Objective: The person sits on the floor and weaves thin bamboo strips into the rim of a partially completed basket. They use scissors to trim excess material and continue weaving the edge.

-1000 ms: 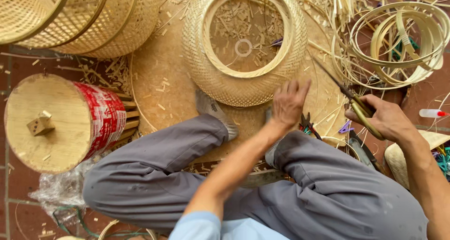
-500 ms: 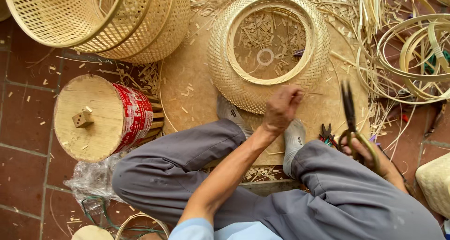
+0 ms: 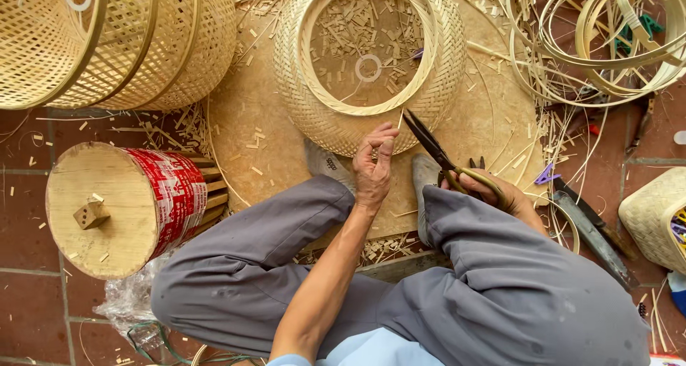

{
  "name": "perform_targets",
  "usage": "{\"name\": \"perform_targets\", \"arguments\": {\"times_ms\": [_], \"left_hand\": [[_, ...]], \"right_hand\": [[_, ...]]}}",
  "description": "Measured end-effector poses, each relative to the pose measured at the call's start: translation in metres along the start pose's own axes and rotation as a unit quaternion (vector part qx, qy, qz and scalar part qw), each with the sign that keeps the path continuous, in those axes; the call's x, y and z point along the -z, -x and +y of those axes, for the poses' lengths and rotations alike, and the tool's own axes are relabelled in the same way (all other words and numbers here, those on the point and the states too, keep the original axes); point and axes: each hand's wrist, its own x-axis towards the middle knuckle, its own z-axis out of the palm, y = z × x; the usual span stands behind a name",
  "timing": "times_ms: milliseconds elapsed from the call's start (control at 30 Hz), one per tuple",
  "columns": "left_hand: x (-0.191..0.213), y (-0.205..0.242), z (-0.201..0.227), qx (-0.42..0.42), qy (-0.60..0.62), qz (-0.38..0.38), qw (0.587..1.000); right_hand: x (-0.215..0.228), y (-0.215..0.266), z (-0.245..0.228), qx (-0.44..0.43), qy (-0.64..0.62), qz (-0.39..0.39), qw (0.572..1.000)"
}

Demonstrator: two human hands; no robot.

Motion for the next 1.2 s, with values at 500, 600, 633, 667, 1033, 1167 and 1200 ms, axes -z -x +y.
{"name": "perform_targets", "arguments": {"times_ms": [500,600,633,667,1033,1167,1200], "left_hand": [[0.003,0.000,0.000,-0.016,-0.062,-0.011,0.998],[0.005,0.002,0.000,-0.005,-0.052,-0.019,0.998],[0.005,0.003,0.001,0.000,-0.051,-0.017,0.999],[0.004,0.002,0.001,0.004,-0.051,-0.015,0.999],[0.002,0.001,0.004,0.013,-0.054,-0.007,0.998],[0.002,-0.001,0.004,0.007,-0.052,-0.017,0.998],[0.003,0.000,0.005,0.008,-0.053,-0.017,0.998]], "right_hand": [[0.019,-0.006,-0.032,-0.054,0.077,-0.002,0.996],[0.018,-0.004,-0.033,-0.058,0.085,-0.012,0.995],[0.019,-0.004,-0.032,-0.064,0.081,-0.014,0.995],[0.021,-0.006,-0.032,-0.068,0.077,-0.017,0.995],[0.040,-0.002,-0.020,-0.073,0.018,-0.040,0.996],[0.047,-0.016,-0.016,-0.081,-0.006,-0.043,0.996],[0.047,-0.019,-0.014,-0.080,-0.008,-0.045,0.996]]}}
